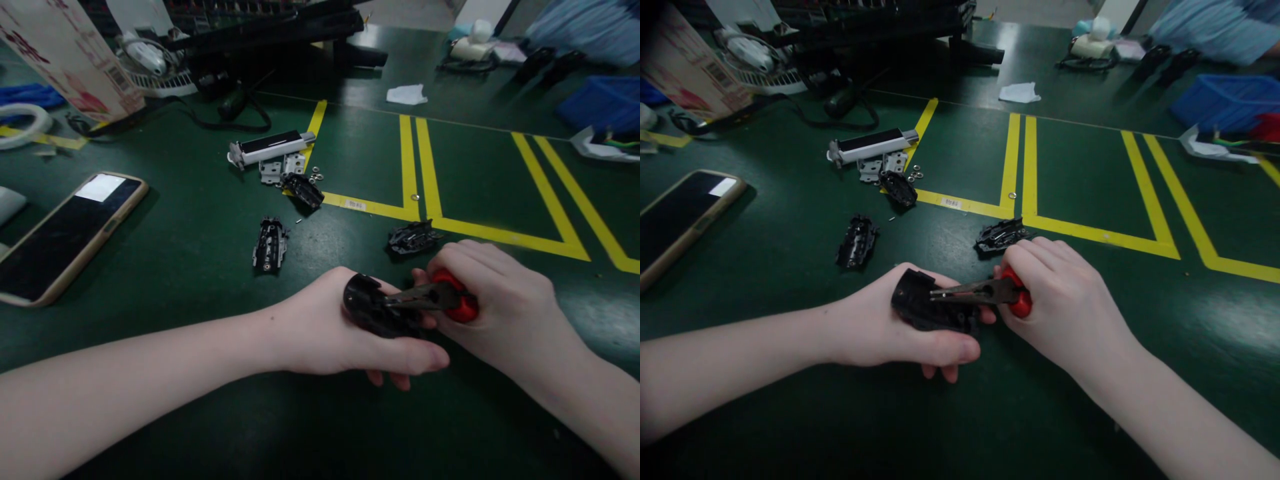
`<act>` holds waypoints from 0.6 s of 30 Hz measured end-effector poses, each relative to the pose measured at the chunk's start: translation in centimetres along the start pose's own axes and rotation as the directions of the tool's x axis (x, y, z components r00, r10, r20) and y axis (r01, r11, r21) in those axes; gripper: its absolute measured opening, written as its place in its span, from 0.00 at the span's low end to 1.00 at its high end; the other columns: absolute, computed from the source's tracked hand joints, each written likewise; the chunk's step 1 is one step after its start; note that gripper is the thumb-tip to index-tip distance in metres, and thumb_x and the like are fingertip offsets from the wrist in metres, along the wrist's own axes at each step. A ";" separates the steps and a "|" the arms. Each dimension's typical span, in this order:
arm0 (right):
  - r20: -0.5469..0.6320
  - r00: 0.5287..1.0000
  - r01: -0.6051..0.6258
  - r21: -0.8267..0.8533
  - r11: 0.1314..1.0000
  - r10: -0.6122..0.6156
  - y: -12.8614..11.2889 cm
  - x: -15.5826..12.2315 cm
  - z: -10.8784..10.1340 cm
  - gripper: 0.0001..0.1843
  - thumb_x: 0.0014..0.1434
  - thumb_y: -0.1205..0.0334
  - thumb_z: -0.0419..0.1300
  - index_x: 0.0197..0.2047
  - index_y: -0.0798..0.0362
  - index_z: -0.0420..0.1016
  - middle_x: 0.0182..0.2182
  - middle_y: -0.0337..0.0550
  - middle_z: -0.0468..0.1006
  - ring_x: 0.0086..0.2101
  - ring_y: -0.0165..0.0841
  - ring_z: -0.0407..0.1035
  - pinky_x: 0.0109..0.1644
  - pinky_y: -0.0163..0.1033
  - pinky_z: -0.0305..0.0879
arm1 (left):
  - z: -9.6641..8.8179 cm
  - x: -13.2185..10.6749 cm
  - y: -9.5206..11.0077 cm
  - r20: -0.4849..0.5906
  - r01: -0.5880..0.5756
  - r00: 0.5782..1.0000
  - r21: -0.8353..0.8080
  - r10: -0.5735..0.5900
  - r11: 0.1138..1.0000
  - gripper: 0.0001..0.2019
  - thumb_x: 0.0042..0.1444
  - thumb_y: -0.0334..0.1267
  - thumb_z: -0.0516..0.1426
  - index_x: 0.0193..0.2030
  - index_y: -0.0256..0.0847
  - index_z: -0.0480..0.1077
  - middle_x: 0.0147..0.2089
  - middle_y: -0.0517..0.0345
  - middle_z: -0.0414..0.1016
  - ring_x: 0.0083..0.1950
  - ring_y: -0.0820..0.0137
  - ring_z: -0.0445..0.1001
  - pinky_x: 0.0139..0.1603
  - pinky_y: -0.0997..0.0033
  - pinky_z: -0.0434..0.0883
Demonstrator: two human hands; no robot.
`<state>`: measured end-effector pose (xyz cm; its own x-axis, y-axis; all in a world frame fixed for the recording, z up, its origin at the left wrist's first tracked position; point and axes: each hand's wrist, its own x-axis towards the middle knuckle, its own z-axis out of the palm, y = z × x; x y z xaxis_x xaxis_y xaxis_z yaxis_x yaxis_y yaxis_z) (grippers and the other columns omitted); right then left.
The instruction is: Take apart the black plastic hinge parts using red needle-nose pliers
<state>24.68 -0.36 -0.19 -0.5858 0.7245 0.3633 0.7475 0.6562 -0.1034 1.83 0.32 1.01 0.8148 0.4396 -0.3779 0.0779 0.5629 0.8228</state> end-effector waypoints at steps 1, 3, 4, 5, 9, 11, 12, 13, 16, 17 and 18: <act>-0.019 1.000 0.022 -0.028 0.999 -0.023 0.0 0.1 0.0 0.13 0.58 0.69 0.58 0.29 0.46 0.57 0.25 0.37 0.68 0.26 0.35 0.65 0.29 0.40 0.60 | 0.1 0.0 0.0 -0.002 0.005 1.000 -0.024 -0.005 1.000 0.13 0.55 0.35 0.69 0.44 0.36 0.75 0.32 0.61 0.77 0.36 0.73 0.79 0.32 0.78 0.75; -0.051 0.997 0.058 -0.079 0.995 -0.062 0.0 0.3 -0.1 0.14 0.61 0.69 0.58 0.30 0.46 0.56 0.24 0.37 0.66 0.26 0.34 0.63 0.29 0.40 0.59 | 0.1 0.0 0.0 0.004 0.010 1.000 -0.066 -0.009 0.998 0.14 0.52 0.32 0.70 0.44 0.35 0.75 0.32 0.62 0.78 0.35 0.73 0.79 0.33 0.78 0.75; -0.060 0.996 0.067 -0.099 0.993 -0.073 0.0 0.3 -0.1 0.14 0.62 0.69 0.58 0.30 0.46 0.56 0.24 0.36 0.65 0.26 0.33 0.62 0.29 0.40 0.58 | 0.1 0.0 -0.1 0.011 0.007 1.000 -0.070 -0.007 0.998 0.15 0.52 0.31 0.70 0.45 0.35 0.75 0.31 0.62 0.78 0.35 0.74 0.79 0.33 0.78 0.75; -0.065 0.995 0.071 -0.113 0.991 -0.078 -0.1 0.3 -0.2 0.14 0.62 0.68 0.58 0.30 0.46 0.56 0.24 0.36 0.65 0.26 0.33 0.62 0.29 0.40 0.58 | 0.0 0.0 -0.1 0.012 -0.001 1.000 -0.053 0.002 0.999 0.14 0.52 0.31 0.69 0.45 0.35 0.74 0.31 0.62 0.78 0.34 0.74 0.79 0.34 0.78 0.75; 0.012 1.000 0.026 -0.020 0.999 -0.026 -0.1 -0.1 -0.3 0.11 0.59 0.69 0.58 0.30 0.47 0.59 0.25 0.38 0.69 0.27 0.34 0.64 0.28 0.39 0.61 | -0.3 -0.1 -0.6 0.017 -0.141 0.990 0.191 0.140 0.972 0.08 0.55 0.33 0.67 0.39 0.35 0.74 0.33 0.63 0.75 0.34 0.76 0.74 0.35 0.77 0.72; 0.093 0.995 -0.035 0.067 0.997 0.028 -0.1 -0.3 -0.3 0.08 0.54 0.70 0.59 0.30 0.48 0.63 0.27 0.40 0.72 0.28 0.35 0.67 0.28 0.39 0.63 | -0.4 -0.1 -0.8 0.028 -0.195 0.981 0.250 0.194 0.948 0.08 0.55 0.33 0.68 0.36 0.35 0.73 0.33 0.65 0.73 0.33 0.77 0.71 0.35 0.78 0.69; 0.129 0.990 -0.069 0.101 0.993 0.055 0.0 -0.4 -0.3 0.08 0.51 0.70 0.58 0.30 0.48 0.64 0.27 0.41 0.74 0.28 0.36 0.68 0.27 0.39 0.64 | -0.5 -0.2 -0.8 0.032 -0.200 0.980 0.248 0.199 0.948 0.08 0.54 0.32 0.68 0.36 0.35 0.72 0.33 0.65 0.73 0.33 0.78 0.70 0.34 0.79 0.68; 0.156 0.985 -0.098 0.125 0.987 0.078 0.1 -0.5 -0.3 0.08 0.49 0.70 0.58 0.30 0.48 0.65 0.27 0.41 0.74 0.28 0.36 0.69 0.27 0.39 0.65 | -0.5 -0.2 -0.9 0.035 -0.199 0.980 0.236 0.197 0.951 0.09 0.54 0.32 0.68 0.36 0.35 0.72 0.33 0.66 0.73 0.34 0.78 0.70 0.35 0.79 0.68; 0.193 0.974 -0.149 0.162 0.976 0.117 0.2 -0.6 -0.3 0.07 0.47 0.69 0.59 0.29 0.48 0.66 0.27 0.41 0.75 0.27 0.37 0.69 0.26 0.39 0.65 | -0.5 -0.3 -0.9 0.045 -0.196 0.981 0.219 0.191 0.956 0.09 0.55 0.33 0.68 0.38 0.36 0.72 0.33 0.67 0.73 0.35 0.77 0.72 0.36 0.80 0.68; 0.196 0.973 -0.151 0.164 0.975 0.118 0.1 -0.6 -0.4 0.07 0.47 0.69 0.59 0.29 0.48 0.66 0.27 0.40 0.75 0.27 0.37 0.70 0.25 0.39 0.65 | -0.5 -0.3 -0.9 0.042 -0.196 0.981 0.220 0.191 0.956 0.09 0.55 0.34 0.68 0.38 0.37 0.72 0.33 0.66 0.73 0.35 0.77 0.72 0.35 0.80 0.68; 0.195 0.974 -0.147 0.162 0.976 0.115 0.1 -0.6 -0.4 0.07 0.47 0.69 0.59 0.29 0.48 0.65 0.26 0.40 0.74 0.26 0.37 0.69 0.25 0.39 0.65 | -0.4 -0.3 -0.8 0.035 -0.189 0.982 0.221 0.186 0.957 0.10 0.54 0.34 0.69 0.37 0.37 0.72 0.33 0.66 0.74 0.35 0.77 0.73 0.35 0.79 0.69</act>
<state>25.22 -0.80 -0.07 -0.5460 0.8221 0.1615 0.7647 0.5678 -0.3046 1.30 0.04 0.26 0.8349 0.5117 -0.2028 0.0473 0.3004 0.9526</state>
